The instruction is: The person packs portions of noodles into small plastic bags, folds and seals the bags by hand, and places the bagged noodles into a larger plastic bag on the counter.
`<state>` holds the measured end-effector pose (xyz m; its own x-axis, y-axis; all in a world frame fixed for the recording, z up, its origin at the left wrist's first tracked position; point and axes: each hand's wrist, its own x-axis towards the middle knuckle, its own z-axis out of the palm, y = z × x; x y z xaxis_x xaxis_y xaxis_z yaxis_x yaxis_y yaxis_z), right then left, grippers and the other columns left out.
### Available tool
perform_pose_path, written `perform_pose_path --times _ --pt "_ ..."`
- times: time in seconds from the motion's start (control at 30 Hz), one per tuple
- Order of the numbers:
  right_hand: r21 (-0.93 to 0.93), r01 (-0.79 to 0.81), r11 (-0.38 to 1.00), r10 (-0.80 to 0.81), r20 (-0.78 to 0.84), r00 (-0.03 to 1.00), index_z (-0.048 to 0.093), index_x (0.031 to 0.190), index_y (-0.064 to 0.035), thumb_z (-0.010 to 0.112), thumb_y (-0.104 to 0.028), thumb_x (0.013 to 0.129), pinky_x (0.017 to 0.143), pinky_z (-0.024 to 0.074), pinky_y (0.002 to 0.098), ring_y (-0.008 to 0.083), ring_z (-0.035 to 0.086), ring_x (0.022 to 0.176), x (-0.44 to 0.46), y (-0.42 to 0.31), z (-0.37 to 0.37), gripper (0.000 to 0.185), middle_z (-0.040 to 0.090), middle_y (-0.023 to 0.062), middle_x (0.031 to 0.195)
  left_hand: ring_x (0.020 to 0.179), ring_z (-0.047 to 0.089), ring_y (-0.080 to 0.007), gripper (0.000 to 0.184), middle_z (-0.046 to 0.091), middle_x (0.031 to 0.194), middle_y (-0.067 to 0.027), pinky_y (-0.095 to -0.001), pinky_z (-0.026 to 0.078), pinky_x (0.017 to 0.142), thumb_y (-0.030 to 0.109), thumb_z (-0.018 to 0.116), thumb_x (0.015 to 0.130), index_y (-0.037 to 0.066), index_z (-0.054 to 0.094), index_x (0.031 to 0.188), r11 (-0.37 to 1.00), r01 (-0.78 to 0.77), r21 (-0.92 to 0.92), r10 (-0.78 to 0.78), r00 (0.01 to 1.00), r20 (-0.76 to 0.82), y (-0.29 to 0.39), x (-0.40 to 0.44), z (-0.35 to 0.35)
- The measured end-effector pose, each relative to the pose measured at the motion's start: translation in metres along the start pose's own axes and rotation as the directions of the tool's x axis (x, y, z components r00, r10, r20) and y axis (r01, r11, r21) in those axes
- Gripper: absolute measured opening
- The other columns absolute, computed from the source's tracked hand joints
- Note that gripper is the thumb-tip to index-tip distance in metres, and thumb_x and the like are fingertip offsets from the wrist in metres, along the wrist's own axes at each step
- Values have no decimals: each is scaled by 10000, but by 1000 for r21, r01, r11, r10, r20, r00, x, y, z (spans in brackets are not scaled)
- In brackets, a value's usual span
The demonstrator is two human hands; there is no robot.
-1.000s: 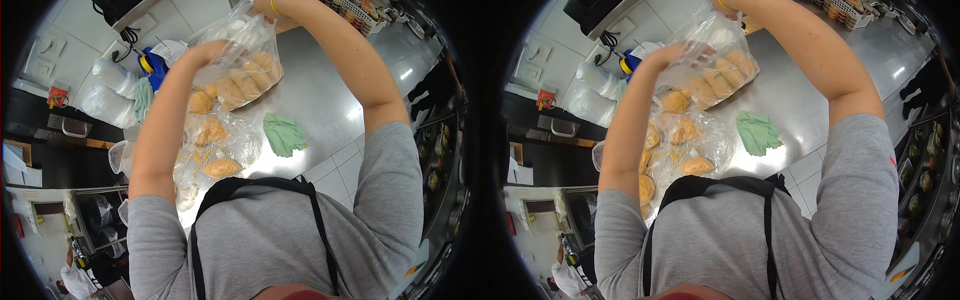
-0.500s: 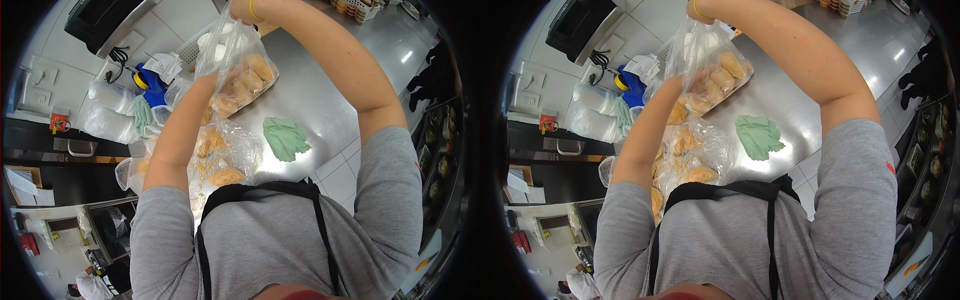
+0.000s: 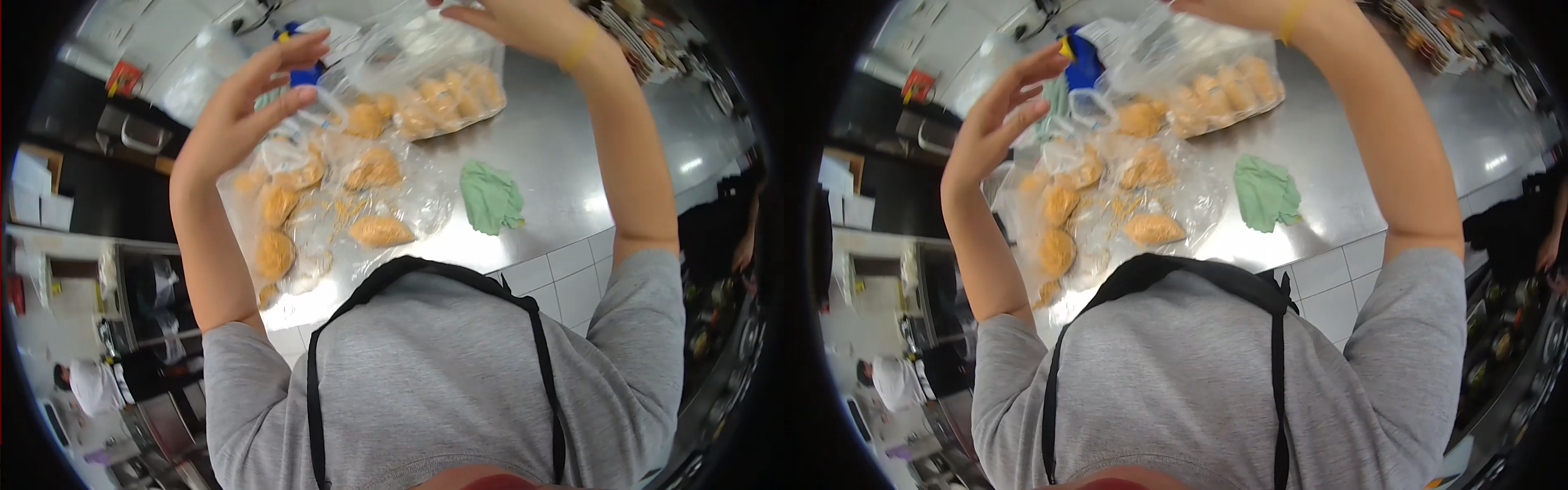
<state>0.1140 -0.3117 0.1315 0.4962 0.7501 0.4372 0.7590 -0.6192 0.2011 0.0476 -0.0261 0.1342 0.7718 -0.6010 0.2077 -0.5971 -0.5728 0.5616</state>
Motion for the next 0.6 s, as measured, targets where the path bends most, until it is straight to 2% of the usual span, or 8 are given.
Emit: perform_pose_path --times 0.07,0.13,0.17,0.2,0.3,0.37,0.53,0.6 --pt "567 -125 814 52 143 988 577 989 -44 650 -255 762 812 425 325 230 556 930 -12 -57 0 318 594 84 951 1137 459 -164 501 513 1214 -70 -321 337 951 209 578 835 70 410 1285 994 106 -22 -105 994 15 -10 -54 13" --pt "675 36 737 -162 125 979 556 907 -13 615 -162 789 714 455 301 211 582 794 -31 -96 36 199 580 83 837 1019 515 -168 479 555 1144 -59 -309 388 870 252 604 819 113 461 1254 953 302 7 -302 951 61 -29 -99 41" --pt "730 -123 672 -186 327 926 564 921 -29 620 -219 782 707 459 316 215 590 798 -39 -107 63 241 589 98 893 1012 518 -169 484 559 1137 -64 -310 391 866 259 610 813 115 463 1251 918 383 -106 -377 923 75 -41 -122 59" --pt "735 -292 612 -222 514 829 571 935 -45 626 -275 776 701 464 331 219 599 802 -46 -116 93 285 598 113 948 1004 522 -169 490 563 1129 -69 -311 394 862 266 617 807 116 466 1248 866 451 -218 -440 892 98 -54 -141 77" --pt "709 -405 577 -132 570 811 549 1012 -21 664 -304 749 701 469 312 202 600 742 -67 -151 179 403 587 124 914 1004 526 -183 503 564 1124 -92 -324 405 857 263 624 799 105 462 1249 771 553 -315 -556 826 91 -80 -188 126" --pt "681 -499 536 52 563 825 491 1155 -65 697 -397 690 752 466 333 258 594 850 -69 -174 206 607 542 172 1045 998 530 -206 521 563 1121 -112 -337 410 858 255 630 791 83 453 1249 752 588 -298 -590 802 94 -84 -206 153" --pt "534 -466 705 60 611 790 421 1233 -130 718 -369 641 850 431 379 353 490 1027 -63 -227 196 704 427 200 1172 997 527 -186 488 566 1118 -76 -331 403 840 237 625 801 105 464 1242 748 587 -310 -594 800 83 -66 -210 182" --pt "512 -309 802 143 338 930 469 1161 -121 735 -332 600 848 431 405 356 508 978 -72 -241 219 656 467 169 1071 1012 519 -184 477 550 1134 -73 -328 405 839 237 619 806 109 465 1239 778 570 -265 -574 816 69 -67 -207 183"
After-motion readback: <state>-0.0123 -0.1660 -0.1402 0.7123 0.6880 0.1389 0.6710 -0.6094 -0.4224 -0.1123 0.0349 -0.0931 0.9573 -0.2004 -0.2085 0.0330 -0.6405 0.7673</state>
